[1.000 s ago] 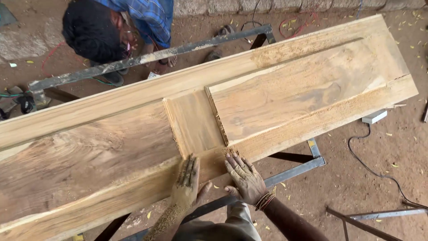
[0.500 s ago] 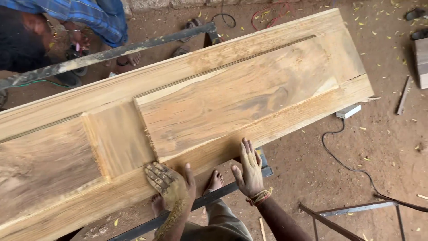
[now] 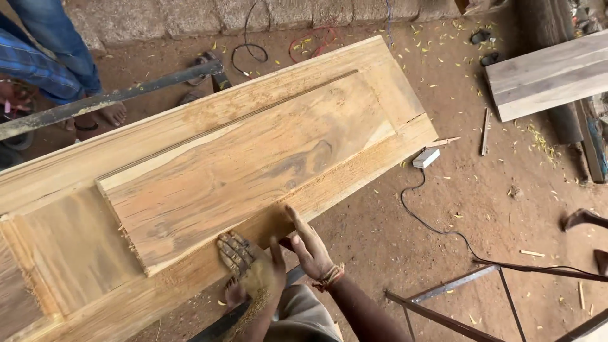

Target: Sand the surface of a large wooden door using a power sander.

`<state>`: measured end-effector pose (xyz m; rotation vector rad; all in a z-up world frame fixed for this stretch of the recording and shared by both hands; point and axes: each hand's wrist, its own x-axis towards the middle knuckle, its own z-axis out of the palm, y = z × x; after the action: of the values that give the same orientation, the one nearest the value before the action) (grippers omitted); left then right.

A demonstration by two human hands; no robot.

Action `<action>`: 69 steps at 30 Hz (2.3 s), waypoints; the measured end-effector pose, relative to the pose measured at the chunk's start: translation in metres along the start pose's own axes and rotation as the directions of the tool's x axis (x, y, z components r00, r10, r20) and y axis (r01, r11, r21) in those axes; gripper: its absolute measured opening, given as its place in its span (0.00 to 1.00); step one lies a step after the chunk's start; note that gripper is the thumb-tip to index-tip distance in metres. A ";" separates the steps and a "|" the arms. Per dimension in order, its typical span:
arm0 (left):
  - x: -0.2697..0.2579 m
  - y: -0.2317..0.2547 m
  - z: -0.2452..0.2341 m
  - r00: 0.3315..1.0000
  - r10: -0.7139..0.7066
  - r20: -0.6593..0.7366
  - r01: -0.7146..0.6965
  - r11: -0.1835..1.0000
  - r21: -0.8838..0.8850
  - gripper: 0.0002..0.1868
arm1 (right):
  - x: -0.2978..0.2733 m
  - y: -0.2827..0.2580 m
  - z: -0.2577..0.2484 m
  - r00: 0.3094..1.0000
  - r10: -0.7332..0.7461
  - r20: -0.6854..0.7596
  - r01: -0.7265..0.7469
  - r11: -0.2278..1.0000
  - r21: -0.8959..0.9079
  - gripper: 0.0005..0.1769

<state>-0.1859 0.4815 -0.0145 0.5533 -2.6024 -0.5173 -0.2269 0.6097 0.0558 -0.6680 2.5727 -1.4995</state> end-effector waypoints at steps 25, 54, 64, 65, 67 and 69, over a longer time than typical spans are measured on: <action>0.028 0.131 0.089 0.940 -0.338 -0.045 0.325 0.850 0.414 0.54 | -0.109 0.192 -0.275 0.960 0.214 -0.183 -0.211 0.977 0.037 0.40; 0.061 0.350 0.176 0.898 -0.436 0.065 0.428 0.898 0.102 0.53 | 0.005 0.247 -0.395 0.979 0.018 0.203 -0.079 0.952 0.297 0.38; 0.020 0.464 0.289 0.930 -0.357 -0.093 0.349 0.933 -0.088 0.48 | 0.064 0.303 -0.514 0.911 0.002 0.412 -0.100 0.971 0.216 0.39; 0.017 0.455 0.297 0.915 -0.402 -0.003 0.397 0.904 -0.157 0.51 | 0.074 0.304 -0.519 0.916 -0.032 0.401 -0.060 0.975 0.214 0.39; 0.025 0.420 0.268 0.890 -0.448 0.085 0.455 0.862 -0.225 0.54 | 0.093 0.297 -0.528 0.913 -0.071 0.401 -0.016 0.978 0.210 0.39; 0.046 0.366 0.198 0.835 -0.547 -0.066 0.550 0.820 0.162 0.61 | 0.107 0.284 -0.536 0.905 -0.144 0.400 0.079 0.981 0.176 0.39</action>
<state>-0.4261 0.8244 -0.0058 1.3862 -2.4600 -0.4502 -0.5710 1.1177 0.1057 -1.0028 2.1111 -1.3899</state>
